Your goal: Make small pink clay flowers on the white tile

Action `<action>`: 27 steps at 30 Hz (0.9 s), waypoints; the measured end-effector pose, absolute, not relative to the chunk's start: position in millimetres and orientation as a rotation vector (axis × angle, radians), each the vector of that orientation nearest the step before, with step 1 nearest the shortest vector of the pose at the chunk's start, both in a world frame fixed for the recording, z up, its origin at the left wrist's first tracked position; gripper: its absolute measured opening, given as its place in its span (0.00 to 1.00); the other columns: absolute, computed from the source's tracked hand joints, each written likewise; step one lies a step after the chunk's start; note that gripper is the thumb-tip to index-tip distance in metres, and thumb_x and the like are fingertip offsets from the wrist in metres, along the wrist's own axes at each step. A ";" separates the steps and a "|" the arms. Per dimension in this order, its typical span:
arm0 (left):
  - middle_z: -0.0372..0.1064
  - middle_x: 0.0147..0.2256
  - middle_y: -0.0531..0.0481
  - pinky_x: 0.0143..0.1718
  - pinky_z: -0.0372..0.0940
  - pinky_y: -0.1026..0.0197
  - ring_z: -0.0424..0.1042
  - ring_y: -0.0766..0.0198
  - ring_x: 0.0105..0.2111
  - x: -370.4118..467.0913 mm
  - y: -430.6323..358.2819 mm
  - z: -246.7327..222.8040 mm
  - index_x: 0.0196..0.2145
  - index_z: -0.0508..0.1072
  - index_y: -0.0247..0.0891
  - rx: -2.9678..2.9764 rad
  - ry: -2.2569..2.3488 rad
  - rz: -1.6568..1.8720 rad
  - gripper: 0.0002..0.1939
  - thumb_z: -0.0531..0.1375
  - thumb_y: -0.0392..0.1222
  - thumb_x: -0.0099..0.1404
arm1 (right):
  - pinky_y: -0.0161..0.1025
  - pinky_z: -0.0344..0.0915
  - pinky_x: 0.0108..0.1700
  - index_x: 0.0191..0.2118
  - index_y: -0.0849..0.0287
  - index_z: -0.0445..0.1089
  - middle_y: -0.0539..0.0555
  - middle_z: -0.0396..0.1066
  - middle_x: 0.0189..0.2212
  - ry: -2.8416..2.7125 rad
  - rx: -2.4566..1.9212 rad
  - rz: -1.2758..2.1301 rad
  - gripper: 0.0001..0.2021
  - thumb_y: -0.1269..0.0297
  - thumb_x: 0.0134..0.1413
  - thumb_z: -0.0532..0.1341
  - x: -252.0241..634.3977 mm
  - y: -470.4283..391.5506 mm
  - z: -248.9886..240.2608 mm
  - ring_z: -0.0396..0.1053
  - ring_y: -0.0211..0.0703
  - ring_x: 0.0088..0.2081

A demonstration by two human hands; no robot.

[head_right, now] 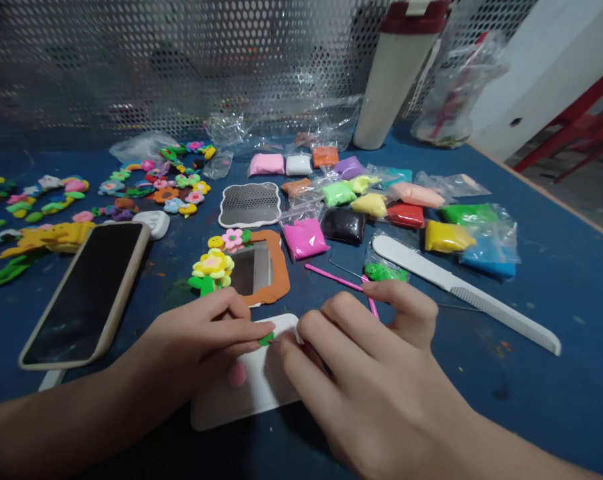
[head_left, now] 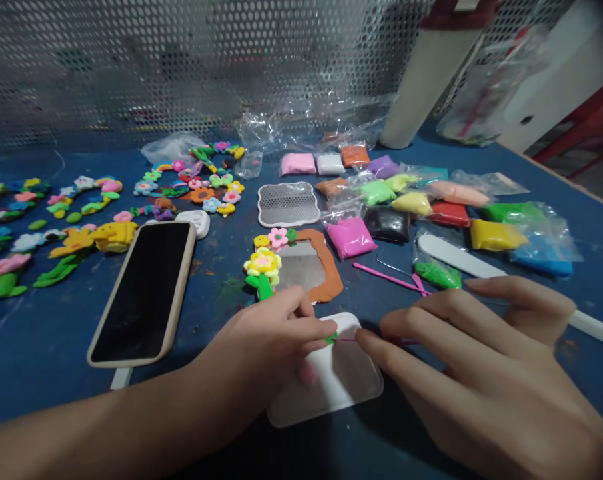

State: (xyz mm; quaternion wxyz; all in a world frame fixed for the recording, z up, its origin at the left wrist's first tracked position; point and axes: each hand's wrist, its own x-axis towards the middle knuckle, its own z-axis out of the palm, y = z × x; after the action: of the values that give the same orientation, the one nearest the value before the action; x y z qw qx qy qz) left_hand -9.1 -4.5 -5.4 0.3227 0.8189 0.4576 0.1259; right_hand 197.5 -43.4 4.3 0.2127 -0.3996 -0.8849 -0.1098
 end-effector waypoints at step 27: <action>0.65 0.28 0.56 0.25 0.56 0.66 0.64 0.69 0.26 -10.7 -7.3 1.1 0.31 0.70 0.40 2.202 1.267 0.205 0.10 0.52 0.44 0.66 | 0.49 0.48 0.41 0.30 0.56 0.70 0.49 0.71 0.25 -2.414 -1.073 -0.298 0.12 0.73 0.57 0.51 189.4 -47.3 8.4 0.59 0.43 0.29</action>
State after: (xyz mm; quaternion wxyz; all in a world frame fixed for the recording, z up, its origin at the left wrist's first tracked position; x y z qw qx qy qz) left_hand -10.7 -7.3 1.1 0.2921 0.8264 0.4753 0.0770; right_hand 189.4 -47.3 8.4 0.2391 -0.3919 -0.8817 -0.1089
